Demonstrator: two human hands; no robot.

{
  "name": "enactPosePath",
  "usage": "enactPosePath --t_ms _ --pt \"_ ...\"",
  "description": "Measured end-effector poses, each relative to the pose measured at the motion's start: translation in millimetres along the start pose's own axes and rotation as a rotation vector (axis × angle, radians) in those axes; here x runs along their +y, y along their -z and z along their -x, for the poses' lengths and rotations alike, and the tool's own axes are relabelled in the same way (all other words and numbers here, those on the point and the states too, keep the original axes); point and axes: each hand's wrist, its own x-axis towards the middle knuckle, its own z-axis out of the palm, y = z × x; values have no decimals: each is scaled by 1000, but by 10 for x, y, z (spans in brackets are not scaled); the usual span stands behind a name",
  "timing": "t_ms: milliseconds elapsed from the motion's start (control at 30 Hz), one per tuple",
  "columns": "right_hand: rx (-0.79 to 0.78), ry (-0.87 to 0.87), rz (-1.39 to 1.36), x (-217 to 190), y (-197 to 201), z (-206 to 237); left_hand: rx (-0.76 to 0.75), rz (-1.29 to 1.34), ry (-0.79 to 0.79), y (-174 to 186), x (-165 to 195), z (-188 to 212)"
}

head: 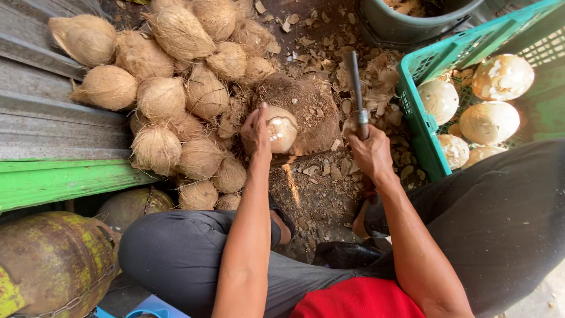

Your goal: The person uses a curved knife to peel the husk off a coconut while sitting on the ground. The peeled coconut is placed into a green crate nearby.

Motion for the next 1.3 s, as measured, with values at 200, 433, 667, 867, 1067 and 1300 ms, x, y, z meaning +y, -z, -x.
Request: enactPosePath --t_ms 200,433,667,867,1067,1300 --pt "-257 67 -172 -6 -453 231 28 -49 -126 -190 119 87" --pt "-232 215 -146 37 -574 148 36 -260 -300 -364 57 -44" --pt "-244 0 -277 7 -567 228 16 -363 -276 -439 149 -107" --pt "-149 290 -96 110 -556 128 -17 -382 -211 -424 196 -65" --pt "-186 78 -228 21 -608 163 -15 -333 -252 -403 221 -68" --pt "-142 399 58 -76 -577 269 88 -387 -393 -428 108 -111"
